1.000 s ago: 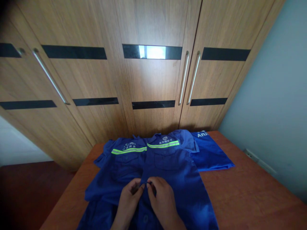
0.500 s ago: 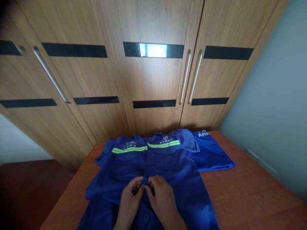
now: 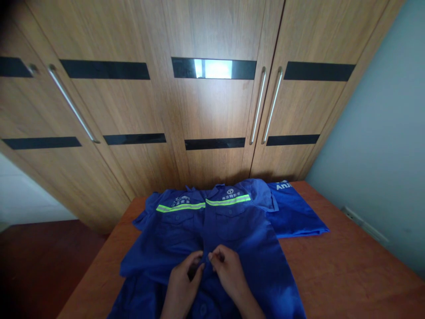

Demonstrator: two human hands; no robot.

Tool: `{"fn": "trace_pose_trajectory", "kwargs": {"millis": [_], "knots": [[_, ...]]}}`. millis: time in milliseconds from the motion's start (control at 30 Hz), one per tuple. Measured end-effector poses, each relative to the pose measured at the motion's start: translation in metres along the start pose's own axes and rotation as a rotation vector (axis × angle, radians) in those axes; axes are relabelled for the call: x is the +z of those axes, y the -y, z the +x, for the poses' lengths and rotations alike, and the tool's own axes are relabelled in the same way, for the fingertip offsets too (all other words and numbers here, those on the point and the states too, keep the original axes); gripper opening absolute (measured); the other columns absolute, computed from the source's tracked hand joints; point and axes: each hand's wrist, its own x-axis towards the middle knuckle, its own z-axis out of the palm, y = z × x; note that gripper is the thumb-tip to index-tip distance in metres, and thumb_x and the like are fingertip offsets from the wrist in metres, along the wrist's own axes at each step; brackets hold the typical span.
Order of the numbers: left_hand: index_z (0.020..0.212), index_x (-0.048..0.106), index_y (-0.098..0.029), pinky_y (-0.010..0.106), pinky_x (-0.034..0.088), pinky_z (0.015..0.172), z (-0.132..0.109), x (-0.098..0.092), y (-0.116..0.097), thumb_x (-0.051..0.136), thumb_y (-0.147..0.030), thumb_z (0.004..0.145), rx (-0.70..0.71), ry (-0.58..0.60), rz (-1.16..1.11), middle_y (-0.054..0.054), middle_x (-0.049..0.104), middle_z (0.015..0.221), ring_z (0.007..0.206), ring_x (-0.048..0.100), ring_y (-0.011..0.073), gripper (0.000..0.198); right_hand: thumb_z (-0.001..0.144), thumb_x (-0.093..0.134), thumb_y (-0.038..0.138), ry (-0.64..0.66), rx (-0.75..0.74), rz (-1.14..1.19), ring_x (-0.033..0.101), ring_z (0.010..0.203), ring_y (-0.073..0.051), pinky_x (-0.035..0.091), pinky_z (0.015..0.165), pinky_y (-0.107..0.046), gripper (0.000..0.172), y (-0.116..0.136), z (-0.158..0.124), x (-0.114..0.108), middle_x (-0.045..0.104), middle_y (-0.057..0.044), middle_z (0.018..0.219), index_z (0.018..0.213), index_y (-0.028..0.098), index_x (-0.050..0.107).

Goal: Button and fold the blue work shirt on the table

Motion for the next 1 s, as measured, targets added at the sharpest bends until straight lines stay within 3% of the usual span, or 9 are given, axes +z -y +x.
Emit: {"fn": "trace_pose_trajectory", "kwargs": {"millis": [167, 233, 333, 467, 633, 800, 1000], "knots": [[0.106, 0.069, -0.022, 0.036, 0.050, 0.080, -0.004, -0.003, 0.007, 0.053, -0.027, 0.084, 0.020, 0.096, 0.256, 0.011, 0.074, 0.095, 0.087, 0.069, 0.0278, 0.027, 0.089, 0.047, 0.030, -0.085, -0.046, -0.517, 0.056, 0.055, -0.014, 0.027, 0.052, -0.024, 0.031, -0.003, 0.001, -0.007, 0.060, 0.000, 0.057, 0.061, 0.022, 0.057], [0.106, 0.068, -0.023, 0.037, 0.049, 0.081, -0.005, -0.008, 0.000, 0.053, -0.026, 0.084, 0.044, 0.130, 0.331, 0.011, 0.073, 0.101, 0.091, 0.069, 0.0291, 0.027, 0.090, 0.047, 0.029, -0.138, -0.060, -0.630, 0.059, 0.058, -0.015, 0.028, 0.053, -0.025, 0.027, 0.005, 0.004, -0.007, 0.063, -0.001, 0.062, 0.066, 0.023, 0.058], [0.102, 0.068, -0.024, 0.033, 0.049, 0.075, 0.001, -0.019, -0.018, 0.049, -0.025, 0.086, 0.091, 0.159, 0.412, 0.009, 0.072, 0.093, 0.083, 0.069, 0.0262, 0.025, 0.091, 0.048, 0.031, -0.180, -0.088, -0.695, 0.062, 0.068, -0.018, 0.035, 0.059, -0.025, 0.018, 0.022, 0.013, -0.002, 0.066, -0.003, 0.073, 0.079, 0.023, 0.059], [0.091, 0.068, -0.022, 0.026, 0.046, 0.076, 0.030, -0.035, -0.032, 0.039, -0.012, 0.088, 0.151, 0.142, 0.488, 0.006, 0.068, 0.088, 0.083, 0.065, 0.0191, 0.031, 0.087, 0.052, 0.032, -0.184, -0.118, -0.771, 0.062, 0.093, -0.023, 0.043, 0.073, -0.028, 0.019, 0.043, 0.029, 0.013, 0.065, -0.008, 0.095, 0.101, 0.021, 0.060], [0.104, 0.064, -0.018, 0.027, 0.044, 0.087, 0.074, -0.031, -0.023, 0.049, -0.009, 0.083, 0.118, 0.229, 0.634, 0.009, 0.066, 0.102, 0.097, 0.063, 0.0205, 0.028, 0.078, 0.059, 0.026, -0.080, -0.032, -0.886, 0.059, 0.103, -0.028, 0.046, 0.075, -0.031, 0.028, 0.044, 0.046, 0.027, 0.063, -0.012, 0.107, 0.104, 0.018, 0.061], [0.091, 0.064, -0.018, 0.029, 0.045, 0.080, 0.091, -0.009, -0.009, 0.060, -0.011, 0.076, 0.090, 0.274, 0.641, 0.010, 0.066, 0.098, 0.091, 0.064, 0.0232, 0.017, 0.080, 0.052, 0.016, -0.069, 0.074, -0.707, 0.065, 0.093, -0.023, 0.045, 0.077, -0.030, 0.025, 0.014, 0.051, 0.021, 0.070, -0.008, 0.099, 0.101, 0.020, 0.065], [0.084, 0.058, -0.021, 0.026, 0.041, 0.071, 0.092, -0.004, 0.006, 0.057, -0.009, 0.077, 0.079, 0.197, 0.506, 0.004, 0.065, 0.086, 0.080, 0.063, 0.0185, 0.013, 0.074, 0.056, 0.026, -0.243, 0.011, 0.003, 0.064, 0.075, -0.023, 0.046, 0.074, -0.032, 0.024, -0.023, 0.052, 0.011, 0.070, -0.004, 0.076, 0.092, 0.021, 0.072]]}}
